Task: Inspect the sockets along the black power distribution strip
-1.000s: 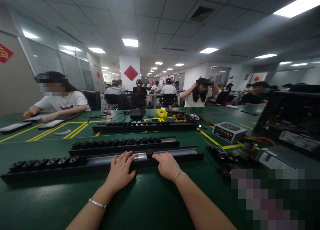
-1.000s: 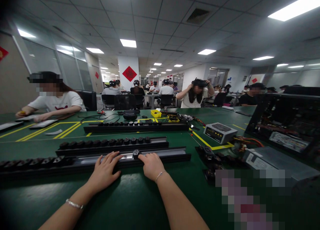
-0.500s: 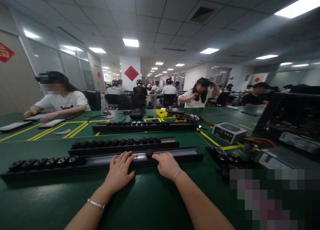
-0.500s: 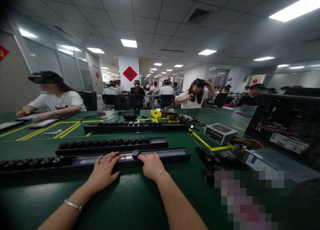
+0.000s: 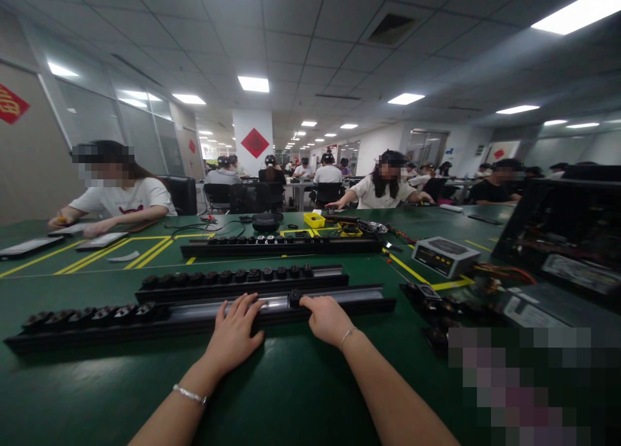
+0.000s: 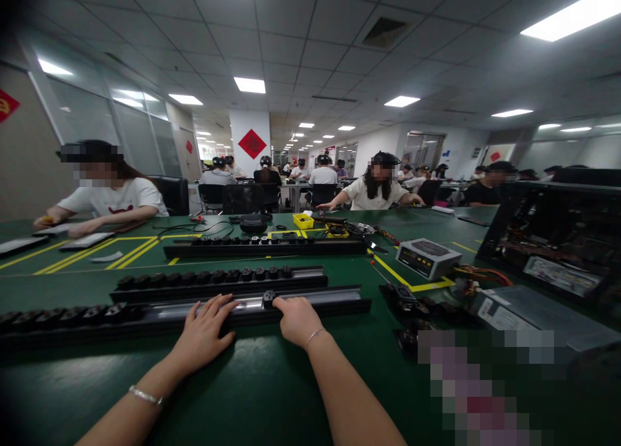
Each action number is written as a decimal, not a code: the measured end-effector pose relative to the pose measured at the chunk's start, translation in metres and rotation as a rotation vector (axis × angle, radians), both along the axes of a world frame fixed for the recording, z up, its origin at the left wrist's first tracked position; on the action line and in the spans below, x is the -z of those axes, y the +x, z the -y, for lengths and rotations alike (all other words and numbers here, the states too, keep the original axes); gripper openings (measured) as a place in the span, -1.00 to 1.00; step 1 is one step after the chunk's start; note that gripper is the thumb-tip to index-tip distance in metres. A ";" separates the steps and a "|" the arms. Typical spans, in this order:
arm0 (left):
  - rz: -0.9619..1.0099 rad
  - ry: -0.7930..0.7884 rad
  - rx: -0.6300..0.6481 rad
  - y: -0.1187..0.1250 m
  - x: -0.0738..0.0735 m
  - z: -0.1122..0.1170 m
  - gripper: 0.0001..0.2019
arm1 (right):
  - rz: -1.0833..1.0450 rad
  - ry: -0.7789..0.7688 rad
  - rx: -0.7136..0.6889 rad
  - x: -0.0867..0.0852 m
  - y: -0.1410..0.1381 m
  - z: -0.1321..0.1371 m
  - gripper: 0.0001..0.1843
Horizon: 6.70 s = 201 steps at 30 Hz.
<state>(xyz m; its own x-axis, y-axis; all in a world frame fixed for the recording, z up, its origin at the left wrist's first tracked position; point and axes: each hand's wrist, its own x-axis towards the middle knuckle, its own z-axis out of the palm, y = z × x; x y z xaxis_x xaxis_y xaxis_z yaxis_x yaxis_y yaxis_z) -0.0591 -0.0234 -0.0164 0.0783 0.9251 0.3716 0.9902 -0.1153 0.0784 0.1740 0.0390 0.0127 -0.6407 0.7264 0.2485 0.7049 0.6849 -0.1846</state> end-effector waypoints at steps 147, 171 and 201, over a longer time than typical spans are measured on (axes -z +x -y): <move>-0.022 -0.001 -0.004 -0.001 0.002 -0.001 -0.46 | -0.127 0.095 0.147 0.012 0.054 -0.012 -0.78; -0.006 -0.018 -0.018 0.002 -0.002 0.000 -0.46 | -0.138 0.057 0.142 0.013 0.071 -0.018 -0.71; -0.032 0.016 -0.004 0.000 0.002 0.000 -0.47 | -0.212 0.121 0.233 0.011 0.073 -0.016 -0.76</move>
<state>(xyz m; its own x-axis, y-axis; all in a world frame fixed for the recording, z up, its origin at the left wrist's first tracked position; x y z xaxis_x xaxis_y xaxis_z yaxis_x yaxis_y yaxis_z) -0.0596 -0.0230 -0.0181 0.0863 0.9195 0.3836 0.9927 -0.1120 0.0453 0.2472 0.0554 0.0017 -0.3857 0.8045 0.4517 0.7999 0.5355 -0.2709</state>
